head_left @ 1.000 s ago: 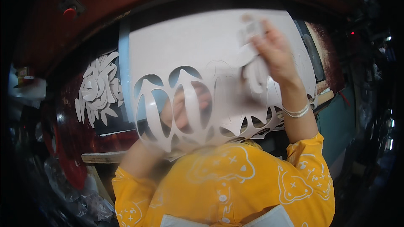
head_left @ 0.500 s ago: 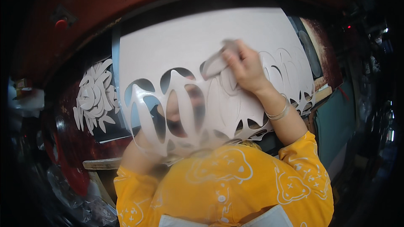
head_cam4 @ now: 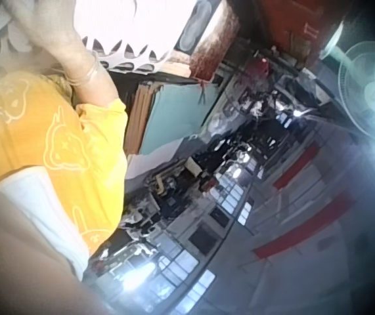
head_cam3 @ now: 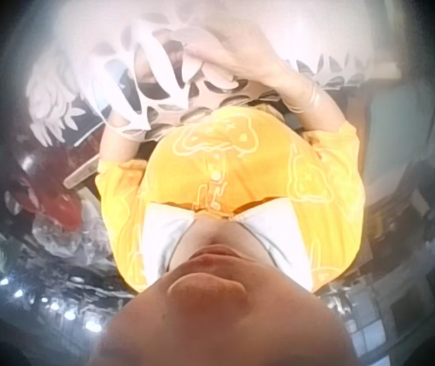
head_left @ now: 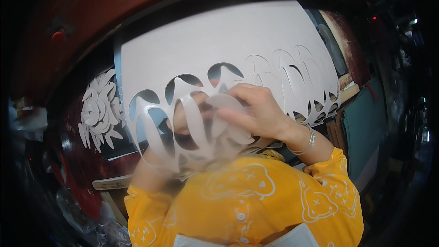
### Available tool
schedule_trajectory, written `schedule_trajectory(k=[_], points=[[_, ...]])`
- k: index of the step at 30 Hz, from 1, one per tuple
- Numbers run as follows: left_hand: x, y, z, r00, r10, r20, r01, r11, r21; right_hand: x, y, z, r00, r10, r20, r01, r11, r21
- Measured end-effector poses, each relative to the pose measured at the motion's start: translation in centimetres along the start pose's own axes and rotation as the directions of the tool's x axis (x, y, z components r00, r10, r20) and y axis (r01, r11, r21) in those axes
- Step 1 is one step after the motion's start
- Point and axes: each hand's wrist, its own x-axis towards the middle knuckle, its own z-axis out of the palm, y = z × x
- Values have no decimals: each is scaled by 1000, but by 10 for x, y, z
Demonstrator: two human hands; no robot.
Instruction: The person uses a small handheld tool to rub and press a sheet of white material with cut-out shapes, then peels off the cut-out pieces one by one and places them on the machine surface. The person repeats this process across multiple sheets.
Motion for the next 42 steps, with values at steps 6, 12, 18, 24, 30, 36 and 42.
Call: schedule_trajectory(k=[6,12,18,24,30,36,42], points=[[8,-35,20,935,-353,20,173,408,-896,17,-31,-76,911,-103,-399,393,506,768],[20,-29,37,970,-242,11,99,356,-929,4,6,-40,977,195,-82,-205,968,-142],[26,-17,36,909,-405,-98,94,428,-899,-19,21,-2,970,63,-236,-125,958,-259],[22,-9,38,935,-350,-65,114,469,-876,-3,4,-48,834,54,-549,146,938,315],[56,-25,46,972,-179,155,164,36,-986,36,54,-116,971,109,-213,-9,906,423],[68,-42,39,956,20,294,294,-56,-954,38,93,-71,988,17,-152,-59,960,-275],[80,-42,42,934,104,342,354,-119,-928,32,75,-83,784,197,-589,-195,979,68]])
